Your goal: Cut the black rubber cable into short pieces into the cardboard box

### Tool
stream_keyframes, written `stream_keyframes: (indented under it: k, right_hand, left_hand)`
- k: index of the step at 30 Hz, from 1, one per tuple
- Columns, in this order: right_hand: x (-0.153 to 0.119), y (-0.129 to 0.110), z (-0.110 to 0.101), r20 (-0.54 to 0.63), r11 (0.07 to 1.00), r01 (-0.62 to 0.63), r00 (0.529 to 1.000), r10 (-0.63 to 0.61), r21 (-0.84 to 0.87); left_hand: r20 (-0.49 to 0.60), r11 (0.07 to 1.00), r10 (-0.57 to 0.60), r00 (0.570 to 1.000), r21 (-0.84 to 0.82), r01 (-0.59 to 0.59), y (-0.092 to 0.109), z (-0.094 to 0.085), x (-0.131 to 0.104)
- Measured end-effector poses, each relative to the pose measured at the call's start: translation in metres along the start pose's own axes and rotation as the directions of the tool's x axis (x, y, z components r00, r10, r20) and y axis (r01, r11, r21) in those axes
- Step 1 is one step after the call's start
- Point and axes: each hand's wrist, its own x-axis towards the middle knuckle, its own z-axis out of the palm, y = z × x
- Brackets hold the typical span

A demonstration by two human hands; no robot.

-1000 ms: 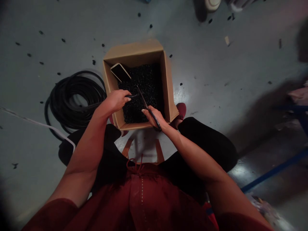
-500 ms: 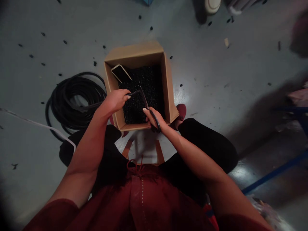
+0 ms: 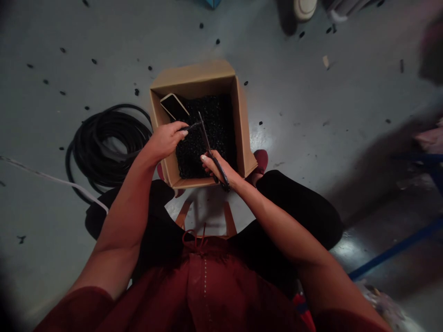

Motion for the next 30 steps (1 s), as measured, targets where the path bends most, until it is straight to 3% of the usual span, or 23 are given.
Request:
stream_keyframes:
  k: [16,30]
  right_hand:
    - [0.003,0.001,-0.002,0.009,1.0,-0.006,1.0,0.006,-0.003]
    - [0.005,0.012,0.0,-0.009,0.998,0.008,1.0,-0.007,0.063]
  left_hand:
    - [0.087,0.996,0.086,0.993,0.017,-0.088,0.0,0.005,0.001]
    - [0.116,0.996,0.054,0.992,0.066,-0.062,0.001,0.009,0.001]
